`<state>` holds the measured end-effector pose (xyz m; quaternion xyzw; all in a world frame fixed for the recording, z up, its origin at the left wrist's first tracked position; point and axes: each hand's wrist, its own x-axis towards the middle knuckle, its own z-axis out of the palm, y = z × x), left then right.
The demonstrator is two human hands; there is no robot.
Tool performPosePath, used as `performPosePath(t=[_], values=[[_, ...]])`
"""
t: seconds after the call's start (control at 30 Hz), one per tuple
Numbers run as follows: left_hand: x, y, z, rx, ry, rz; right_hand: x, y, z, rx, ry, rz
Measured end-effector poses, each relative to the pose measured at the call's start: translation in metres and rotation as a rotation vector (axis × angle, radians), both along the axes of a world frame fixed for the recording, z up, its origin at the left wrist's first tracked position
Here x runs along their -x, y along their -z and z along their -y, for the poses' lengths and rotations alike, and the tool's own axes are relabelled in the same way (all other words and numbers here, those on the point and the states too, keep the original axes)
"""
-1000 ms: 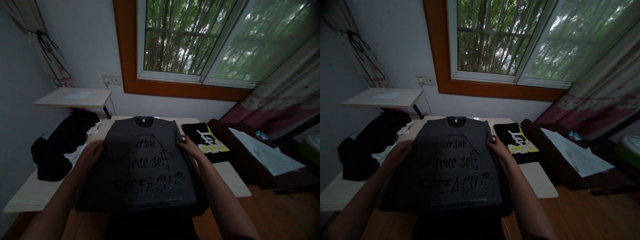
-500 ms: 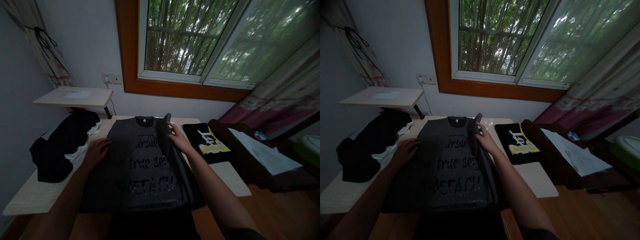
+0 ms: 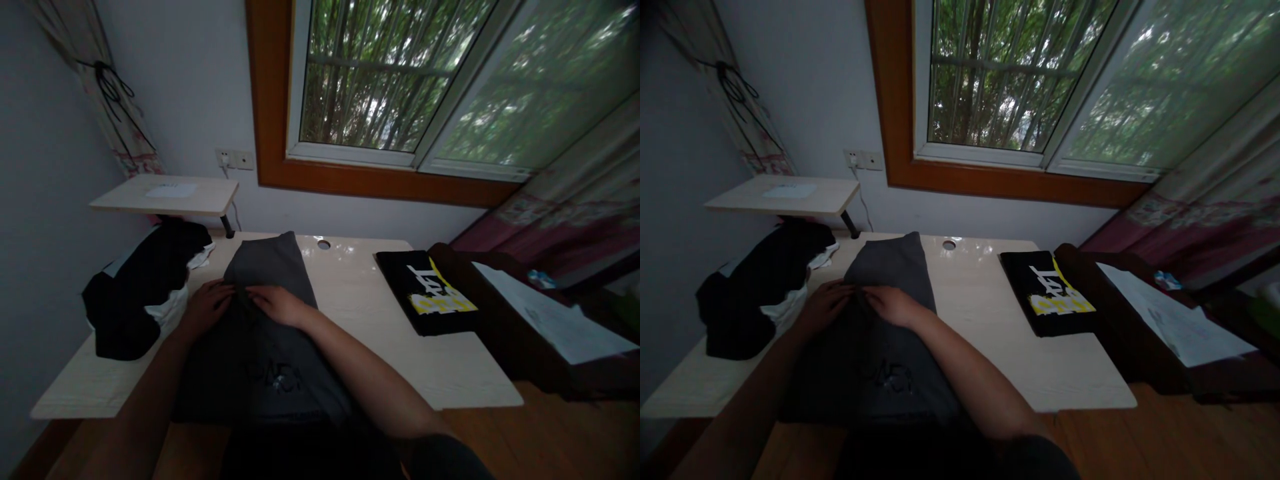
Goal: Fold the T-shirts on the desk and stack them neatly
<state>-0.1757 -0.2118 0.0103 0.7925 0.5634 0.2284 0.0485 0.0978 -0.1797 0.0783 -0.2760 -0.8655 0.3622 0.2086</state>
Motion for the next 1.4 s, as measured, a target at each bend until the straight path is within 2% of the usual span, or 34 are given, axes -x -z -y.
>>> performPosePath(t=[0.1,0.17,0.23,0.3,0.5,0.63,0.87,1.17,1.4], values=[[-0.002,-0.002,0.000,-0.015,-0.012,0.009,-0.031,0.009,-0.007,-0.146,0.199,0.019],[-0.003,-0.002,0.000,-0.030,-0.023,0.013,-0.055,0.015,-0.011,-0.229,0.418,0.069],[-0.003,-0.001,0.000,-0.043,-0.038,0.010,-0.077,0.022,-0.011,-0.248,0.601,0.140],[-0.003,0.001,-0.001,-0.055,-0.050,0.005,-0.095,0.028,-0.007,-0.187,0.672,0.200],[-0.004,0.002,-0.003,-0.062,-0.070,-0.004,-0.110,0.026,0.023,0.025,0.597,0.280],[-0.006,0.001,-0.003,-0.065,-0.075,-0.022,-0.105,0.020,0.044,0.027,0.496,0.338],[-0.020,0.000,-0.003,-0.074,-0.077,-0.026,-0.127,0.028,0.048,0.109,0.446,0.182],[-0.084,-0.010,-0.003,-0.025,-0.027,-0.011,-0.191,0.032,0.045,0.160,0.529,0.080],[-0.142,-0.020,-0.002,0.010,0.104,0.022,-0.264,0.016,0.043,0.142,0.669,0.092]])
